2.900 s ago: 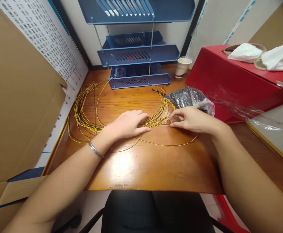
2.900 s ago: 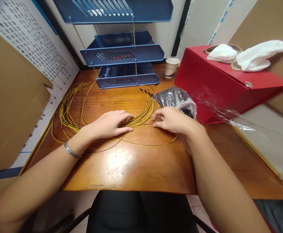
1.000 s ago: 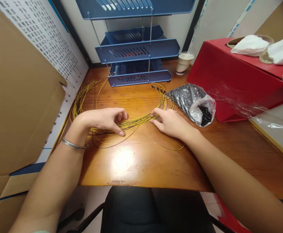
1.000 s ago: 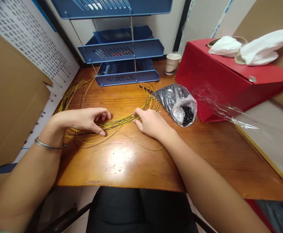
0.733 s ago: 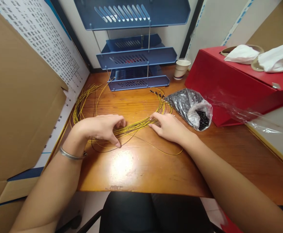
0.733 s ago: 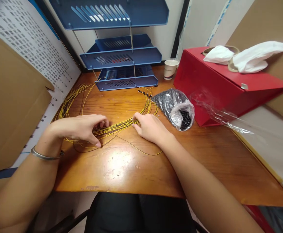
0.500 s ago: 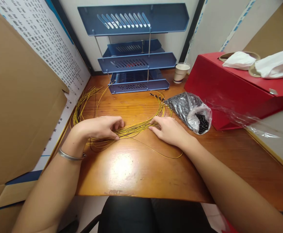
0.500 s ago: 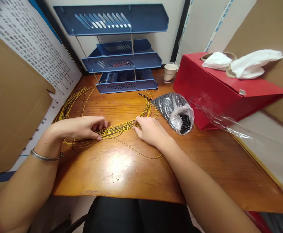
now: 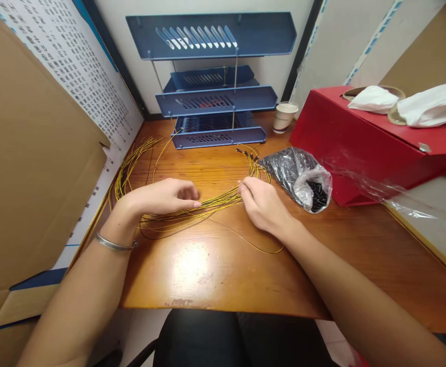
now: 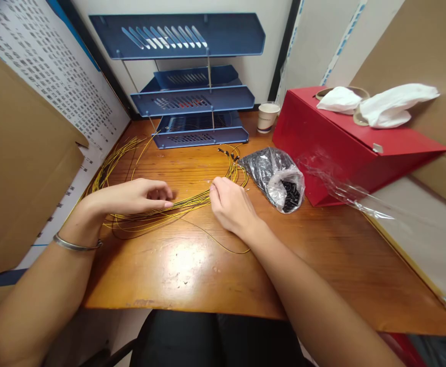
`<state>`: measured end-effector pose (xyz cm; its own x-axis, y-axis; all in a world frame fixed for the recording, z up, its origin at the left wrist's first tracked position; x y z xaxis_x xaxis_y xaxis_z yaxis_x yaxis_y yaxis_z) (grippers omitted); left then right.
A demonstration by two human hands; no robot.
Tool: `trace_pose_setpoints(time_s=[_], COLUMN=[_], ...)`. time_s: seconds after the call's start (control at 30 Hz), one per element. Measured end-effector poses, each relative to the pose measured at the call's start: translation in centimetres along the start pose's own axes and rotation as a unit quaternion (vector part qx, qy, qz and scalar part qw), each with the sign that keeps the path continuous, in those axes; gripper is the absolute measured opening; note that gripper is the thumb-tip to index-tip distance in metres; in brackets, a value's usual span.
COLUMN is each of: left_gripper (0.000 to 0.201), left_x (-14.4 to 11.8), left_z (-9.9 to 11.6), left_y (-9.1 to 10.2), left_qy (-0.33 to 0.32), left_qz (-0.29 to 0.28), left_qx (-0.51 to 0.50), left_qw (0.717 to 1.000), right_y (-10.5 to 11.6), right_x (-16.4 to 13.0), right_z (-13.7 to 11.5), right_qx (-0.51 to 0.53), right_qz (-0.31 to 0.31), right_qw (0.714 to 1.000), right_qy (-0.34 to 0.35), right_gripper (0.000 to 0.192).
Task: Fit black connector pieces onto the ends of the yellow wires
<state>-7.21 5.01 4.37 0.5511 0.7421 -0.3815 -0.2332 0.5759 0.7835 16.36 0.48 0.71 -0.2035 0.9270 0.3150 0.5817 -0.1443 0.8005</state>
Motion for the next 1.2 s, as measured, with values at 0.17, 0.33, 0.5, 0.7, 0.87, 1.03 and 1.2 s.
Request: trace_pose_setpoints(time_s=[0.17,0.33,0.5,0.7,0.87,1.03,1.2], left_gripper=[0.046,0.03,0.021,0.028,0.043,0.062,0.058], left_x=[1.2,2.5,3.7,3.8,3.2,3.5,2.7], left_z=[3.5,6.8,7.3,5.2,4.2,5.8,7.8], left_y=[-1.5,-2.5,-2.5,-3.4,-3.3,-5.3,-7.5], left_qy=[-0.1,-0.175,-0.178,-0.141,-0.128,-0.118,-0.117], left_qz=[0.138,0.194,0.233,0.336,0.377,0.152,-0.048], left_qx=[-0.092,-0.156,-0.203,-0.373,-0.425,-0.528,-0.483], left_qw=[0.981,0.952,0.934,0.854,0.813,0.828,0.866], right_y=[-0.6,0.0,0.9,2.9,3.2,1.6,1.2], right_x=[-0.3,-0.4,-0.5,-0.2,-0.1,-0.6,-0.8], right_z=[-0.7,-0.5,-0.5,0.6,1.3,0.5,0.2], right_qx=[-0.027,-0.047,-0.016,0.001,0.05,0.186,0.29], right_qz=[-0.054,-0.069,-0.038,0.014,0.024,0.072,0.157], right_qw=[0.997,0.995,0.998,1.0,0.998,0.979,0.938], right_qy=[0.045,0.057,0.048,0.003,-0.002,-0.033,-0.109], right_gripper=[0.033,0.034,0.033,0.029,0.032,0.032,0.028])
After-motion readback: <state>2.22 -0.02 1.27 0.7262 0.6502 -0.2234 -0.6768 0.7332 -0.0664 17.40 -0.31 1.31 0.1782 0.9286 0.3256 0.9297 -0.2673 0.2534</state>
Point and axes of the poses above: each hand's wrist, its own x-axis towards the middle knuckle, its own y-axis out of the back of the hand, z = x × y, the point moved 3 cm from there along x, towards the middle knuckle, and after that the axes turned 3 degrees about -x, right-handed, at the moved point
